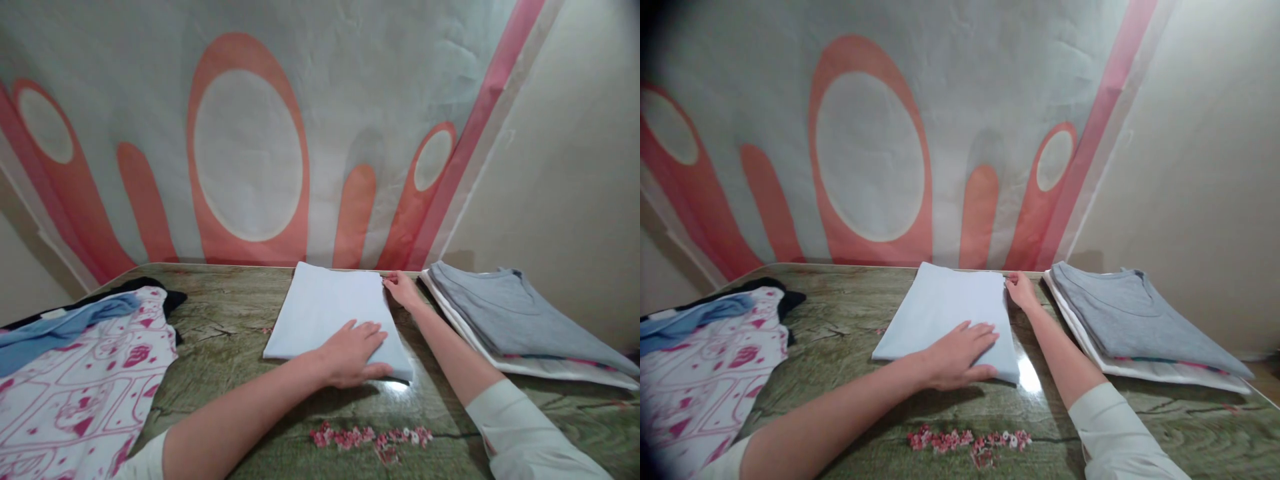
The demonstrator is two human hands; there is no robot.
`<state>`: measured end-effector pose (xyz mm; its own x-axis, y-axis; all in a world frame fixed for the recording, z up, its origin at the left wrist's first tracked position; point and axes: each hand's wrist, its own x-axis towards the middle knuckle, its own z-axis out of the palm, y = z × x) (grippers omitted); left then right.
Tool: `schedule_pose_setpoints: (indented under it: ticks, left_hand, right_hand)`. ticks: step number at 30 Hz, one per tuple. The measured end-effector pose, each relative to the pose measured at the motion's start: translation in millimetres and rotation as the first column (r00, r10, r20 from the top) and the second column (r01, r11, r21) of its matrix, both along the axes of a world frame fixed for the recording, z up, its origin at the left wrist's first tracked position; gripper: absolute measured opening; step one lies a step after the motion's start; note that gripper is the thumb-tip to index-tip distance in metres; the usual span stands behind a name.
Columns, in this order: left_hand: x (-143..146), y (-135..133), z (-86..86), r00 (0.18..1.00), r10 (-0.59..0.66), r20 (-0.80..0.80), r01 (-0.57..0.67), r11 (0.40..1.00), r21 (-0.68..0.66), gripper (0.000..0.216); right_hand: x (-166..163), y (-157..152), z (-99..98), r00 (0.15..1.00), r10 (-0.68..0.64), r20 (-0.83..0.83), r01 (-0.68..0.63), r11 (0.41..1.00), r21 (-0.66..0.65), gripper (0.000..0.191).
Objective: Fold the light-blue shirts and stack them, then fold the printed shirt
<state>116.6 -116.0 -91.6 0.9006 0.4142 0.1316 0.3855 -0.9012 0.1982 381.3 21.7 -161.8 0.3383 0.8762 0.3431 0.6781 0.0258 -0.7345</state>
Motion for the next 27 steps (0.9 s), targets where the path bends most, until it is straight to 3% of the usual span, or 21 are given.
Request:
schedule_pose_setpoints:
  ticks: [4,9,21,27]
  left_hand:
    - [12.0,-20.8,-5.0,0.998,-0.061,0.025,0.060,0.996,0.062,0.060]
    - [15.4,-22.5,-13.9,0.999,-0.017,0.036,0.013,0.995,0.102,0.048]
    - [16.2,-18.2,-15.7,0.995,-0.095,0.003,0.094,0.989,0.113,0.041]
    - [14.7,-16.0,-11.6,0.992,-0.127,-0.007,0.127,0.987,0.100,0.043]
  right_hand:
    - [-6.3,20.5,-1.9,0.997,-0.066,0.040,0.066,0.998,-0.011,0.023]
    - [-10.9,30.0,-8.3,0.994,-0.051,0.092,0.053,0.998,-0.015,0.029]
    - [-16.0,13.8,-6.5,0.970,-0.063,0.235,0.044,0.995,0.086,0.026]
    - [-21.4,3.0,9.0,0.956,-0.094,0.279,0.052,0.986,0.156,0.038]
